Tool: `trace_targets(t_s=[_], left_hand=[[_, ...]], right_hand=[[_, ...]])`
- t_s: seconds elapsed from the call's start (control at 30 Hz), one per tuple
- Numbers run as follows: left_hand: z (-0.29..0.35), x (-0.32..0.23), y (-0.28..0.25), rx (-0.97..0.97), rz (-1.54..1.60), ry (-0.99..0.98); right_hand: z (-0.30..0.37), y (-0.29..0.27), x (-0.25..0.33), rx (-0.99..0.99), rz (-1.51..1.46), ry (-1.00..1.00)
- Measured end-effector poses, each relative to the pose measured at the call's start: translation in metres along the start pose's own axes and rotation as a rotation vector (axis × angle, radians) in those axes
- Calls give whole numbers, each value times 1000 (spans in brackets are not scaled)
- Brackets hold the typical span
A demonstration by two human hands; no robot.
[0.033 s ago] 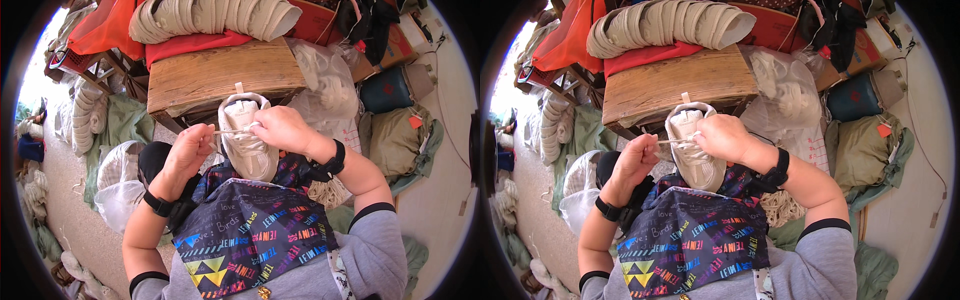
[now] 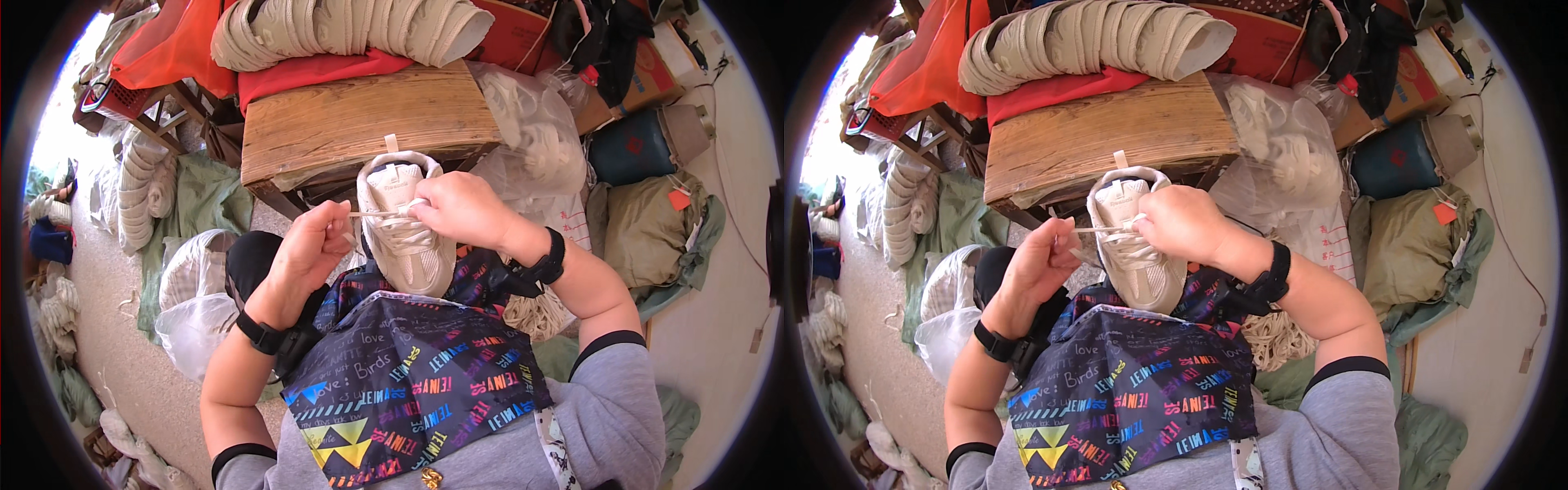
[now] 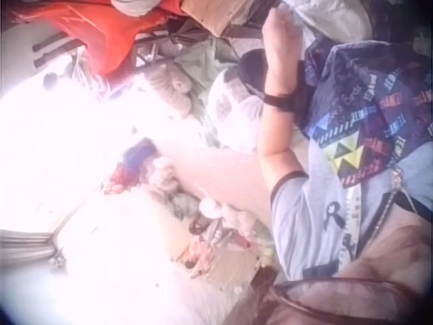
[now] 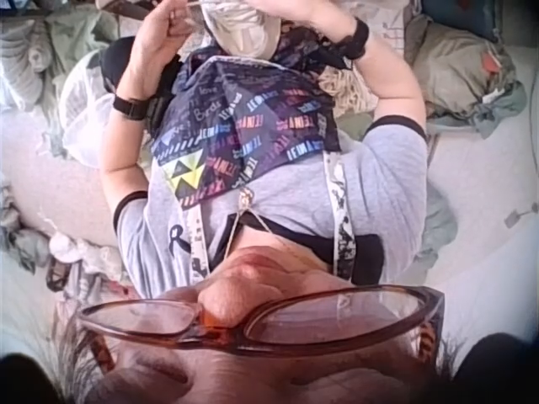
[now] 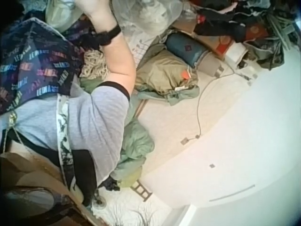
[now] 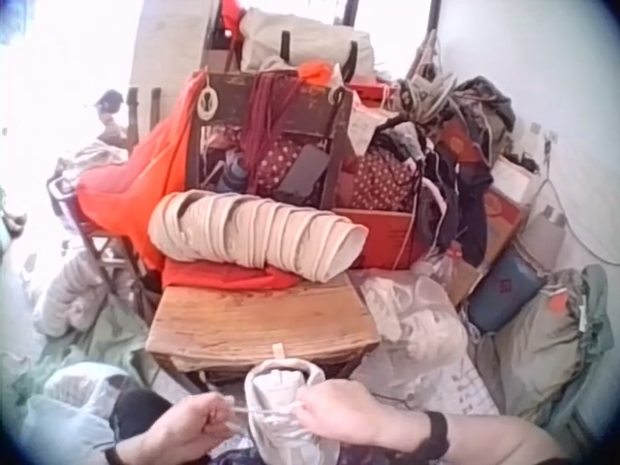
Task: The recorder is inserting and tying laces onto a shoe upper.
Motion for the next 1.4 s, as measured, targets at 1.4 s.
trace_targets(t_s=[1.4], left_hand=[[9, -21, 5, -32, 502, -36]], right_hand=[[-13, 7, -11, 271, -393, -82]])
Point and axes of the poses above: each hand's wrist, its own z-axis away from the middle knuckle, its own y-axis out of the palm, x = y × z, the point moved 5 cm from there along -z, towards the middle knuckle, and after that the axes turned 13 degrees about z, right-handed, at the moved point
